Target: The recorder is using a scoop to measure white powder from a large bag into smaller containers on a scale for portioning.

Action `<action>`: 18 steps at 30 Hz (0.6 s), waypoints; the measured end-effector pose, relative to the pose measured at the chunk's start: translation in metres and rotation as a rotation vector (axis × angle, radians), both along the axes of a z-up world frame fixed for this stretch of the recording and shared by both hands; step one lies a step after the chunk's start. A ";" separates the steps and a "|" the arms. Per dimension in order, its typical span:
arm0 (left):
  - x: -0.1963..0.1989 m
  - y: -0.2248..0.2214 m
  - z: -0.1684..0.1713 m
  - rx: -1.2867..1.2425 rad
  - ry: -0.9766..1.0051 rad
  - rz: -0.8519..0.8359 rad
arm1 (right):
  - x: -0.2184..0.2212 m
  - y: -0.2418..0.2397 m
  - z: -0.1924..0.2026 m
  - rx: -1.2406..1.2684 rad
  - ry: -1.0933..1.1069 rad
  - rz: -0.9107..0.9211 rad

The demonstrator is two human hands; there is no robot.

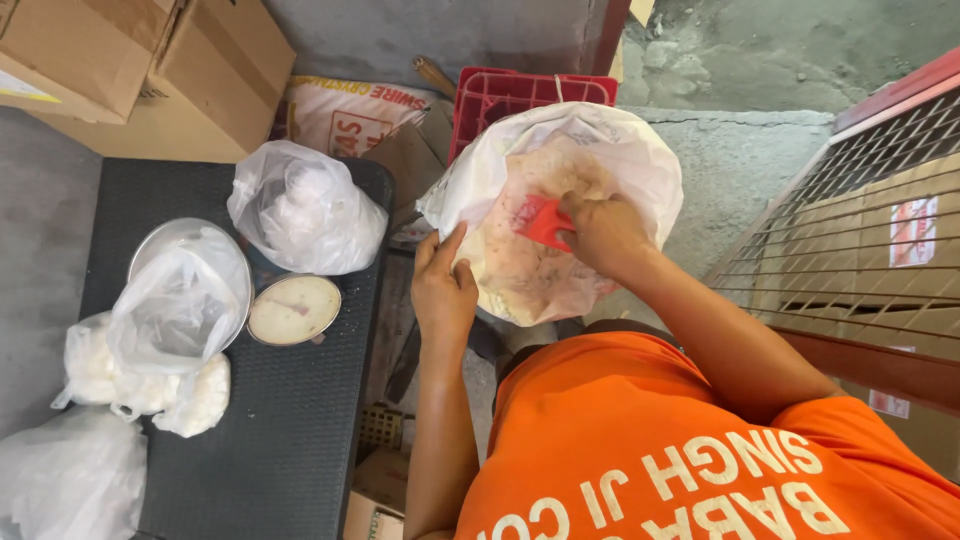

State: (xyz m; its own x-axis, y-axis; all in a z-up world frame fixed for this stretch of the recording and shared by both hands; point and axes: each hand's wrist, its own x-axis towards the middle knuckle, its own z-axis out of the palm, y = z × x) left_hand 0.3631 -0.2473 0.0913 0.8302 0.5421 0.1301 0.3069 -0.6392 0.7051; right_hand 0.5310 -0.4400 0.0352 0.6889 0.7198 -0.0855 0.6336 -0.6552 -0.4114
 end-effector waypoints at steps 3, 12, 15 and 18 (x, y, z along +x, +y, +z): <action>-0.003 -0.001 -0.003 0.008 -0.073 -0.002 | -0.005 -0.004 0.002 0.021 0.001 0.046; -0.008 -0.005 0.003 0.016 -0.163 -0.003 | -0.018 0.023 -0.017 0.107 -0.115 0.075; -0.008 -0.005 -0.001 0.026 -0.185 -0.007 | -0.019 0.017 0.000 0.046 -0.103 0.037; -0.009 -0.004 -0.003 0.040 -0.185 -0.006 | -0.023 0.020 0.013 0.073 -0.101 -0.003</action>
State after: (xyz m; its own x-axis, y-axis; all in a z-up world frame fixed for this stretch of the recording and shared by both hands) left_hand 0.3539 -0.2513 0.0878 0.7932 0.5287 0.3021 0.1706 -0.6692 0.7233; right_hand 0.5079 -0.4201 0.0484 0.6934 0.7196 0.0370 0.6723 -0.6276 -0.3925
